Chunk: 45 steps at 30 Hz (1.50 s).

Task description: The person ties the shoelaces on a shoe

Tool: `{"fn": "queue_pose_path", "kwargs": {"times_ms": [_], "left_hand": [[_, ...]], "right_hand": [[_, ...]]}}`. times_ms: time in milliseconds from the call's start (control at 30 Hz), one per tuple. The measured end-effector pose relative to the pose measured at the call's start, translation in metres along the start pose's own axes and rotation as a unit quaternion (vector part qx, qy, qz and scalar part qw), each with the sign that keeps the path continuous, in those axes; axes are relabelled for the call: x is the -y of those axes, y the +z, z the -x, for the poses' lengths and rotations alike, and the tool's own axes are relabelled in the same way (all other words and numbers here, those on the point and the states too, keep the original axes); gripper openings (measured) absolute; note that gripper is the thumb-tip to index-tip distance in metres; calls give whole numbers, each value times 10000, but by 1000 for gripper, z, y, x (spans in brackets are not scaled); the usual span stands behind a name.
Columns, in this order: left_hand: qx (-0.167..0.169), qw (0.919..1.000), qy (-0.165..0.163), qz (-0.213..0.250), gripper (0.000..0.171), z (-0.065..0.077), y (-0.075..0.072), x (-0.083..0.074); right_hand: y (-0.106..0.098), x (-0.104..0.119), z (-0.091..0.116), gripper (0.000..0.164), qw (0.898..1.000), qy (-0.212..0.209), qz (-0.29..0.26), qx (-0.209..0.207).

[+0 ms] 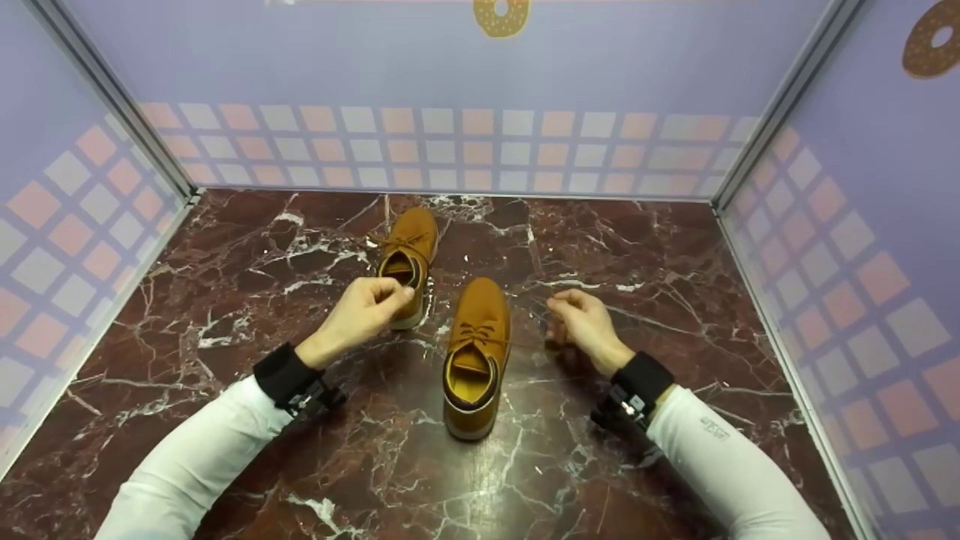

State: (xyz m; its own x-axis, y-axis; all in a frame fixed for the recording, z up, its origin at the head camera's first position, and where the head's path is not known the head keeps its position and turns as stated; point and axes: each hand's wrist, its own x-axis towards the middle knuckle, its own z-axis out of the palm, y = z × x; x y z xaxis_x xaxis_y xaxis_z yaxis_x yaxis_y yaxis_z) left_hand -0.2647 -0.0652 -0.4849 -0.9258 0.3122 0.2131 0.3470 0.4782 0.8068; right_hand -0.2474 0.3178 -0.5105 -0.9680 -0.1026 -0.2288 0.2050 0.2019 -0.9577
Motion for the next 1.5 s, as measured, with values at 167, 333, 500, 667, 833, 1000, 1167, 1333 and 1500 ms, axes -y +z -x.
{"fn": "queue_pose_path", "kwargs": {"times_ms": [167, 333, 500, 667, 833, 1000, 1167, 1333, 1500], "left_hand": [[-7, 9968, 583, -548, 31, 11, -1, -22], [698, 9855, 1157, -1025, 23, 14, 13, -42], [1372, 9721, 942, -1651, 18, 10, 29, -47], [1444, 9662, 951, -1913, 16, 12, 35, -45], [1396, 9649, 1310, -1800, 13, 13, 37, -41], [1527, 9600, 1395, -1885, 11, 13, 40, -34], [1799, 9613, 1032, -1813, 8, 13, 39, -29], [2319, 9623, 677, -1253, 15, 10, 32, -31], [2926, 9545, 348, -453, 28, 5, 24, -32]], "right_hand": [[5, 7, 10, 75, 9725, -951, 2085, -412], [21, 11, 19, 49, 9395, -1774, 2931, -39], [40, 11, 22, 28, 9274, -1876, 3189, 548], [49, 10, 21, 26, 9261, -1894, 3227, 482], [51, 11, 21, 17, 9058, -2301, 3554, 145], [47, 8, 22, 12, 8609, -2916, 4169, -11], [36, 8, 23, 11, 8470, -3067, 4335, 264], [27, 11, 22, 5, 8686, -2704, 4031, 1000], [20, 10, 24, 11, 8984, -2091, 3437, 1762]]}}
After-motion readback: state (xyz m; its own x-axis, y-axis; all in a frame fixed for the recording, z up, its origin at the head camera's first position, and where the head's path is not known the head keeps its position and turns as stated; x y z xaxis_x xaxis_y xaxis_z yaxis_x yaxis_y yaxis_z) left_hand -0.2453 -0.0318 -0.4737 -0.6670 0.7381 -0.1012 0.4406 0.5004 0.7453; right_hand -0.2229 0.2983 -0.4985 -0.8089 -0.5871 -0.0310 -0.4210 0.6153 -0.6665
